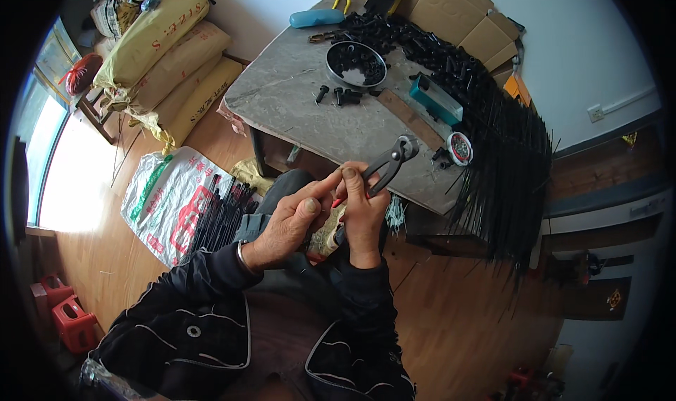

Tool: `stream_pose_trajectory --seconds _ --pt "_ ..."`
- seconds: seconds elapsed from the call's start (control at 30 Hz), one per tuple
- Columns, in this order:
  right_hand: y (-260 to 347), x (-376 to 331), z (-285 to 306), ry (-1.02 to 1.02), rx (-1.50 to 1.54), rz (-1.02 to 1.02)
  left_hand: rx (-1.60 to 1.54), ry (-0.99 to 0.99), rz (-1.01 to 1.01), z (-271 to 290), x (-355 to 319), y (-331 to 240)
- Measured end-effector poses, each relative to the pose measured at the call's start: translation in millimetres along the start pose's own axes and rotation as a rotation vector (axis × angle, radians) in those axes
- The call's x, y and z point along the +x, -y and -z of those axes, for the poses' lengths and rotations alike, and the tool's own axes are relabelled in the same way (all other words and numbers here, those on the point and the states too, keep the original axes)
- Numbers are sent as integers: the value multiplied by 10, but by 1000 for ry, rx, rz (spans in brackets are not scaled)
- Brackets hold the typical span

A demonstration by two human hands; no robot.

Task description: Assembling wire harnesses by inserting wires into connectors and crimping them.

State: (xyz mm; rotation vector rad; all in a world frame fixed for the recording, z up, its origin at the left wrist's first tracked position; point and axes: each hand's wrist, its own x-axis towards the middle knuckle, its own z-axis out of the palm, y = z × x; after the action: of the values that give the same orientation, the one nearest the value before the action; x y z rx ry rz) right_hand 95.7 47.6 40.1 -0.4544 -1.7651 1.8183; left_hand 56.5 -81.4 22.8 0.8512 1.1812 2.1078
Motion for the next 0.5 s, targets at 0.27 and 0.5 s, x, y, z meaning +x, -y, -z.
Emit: stream_pose_trajectory --seconds 0.27,0.5 --pt "-16 -191 -91 45 50 -179 134 -163 -26 148 64 129" --pt "-42 -262 -148 96 -125 -107 -18 -180 31 100 59 83"
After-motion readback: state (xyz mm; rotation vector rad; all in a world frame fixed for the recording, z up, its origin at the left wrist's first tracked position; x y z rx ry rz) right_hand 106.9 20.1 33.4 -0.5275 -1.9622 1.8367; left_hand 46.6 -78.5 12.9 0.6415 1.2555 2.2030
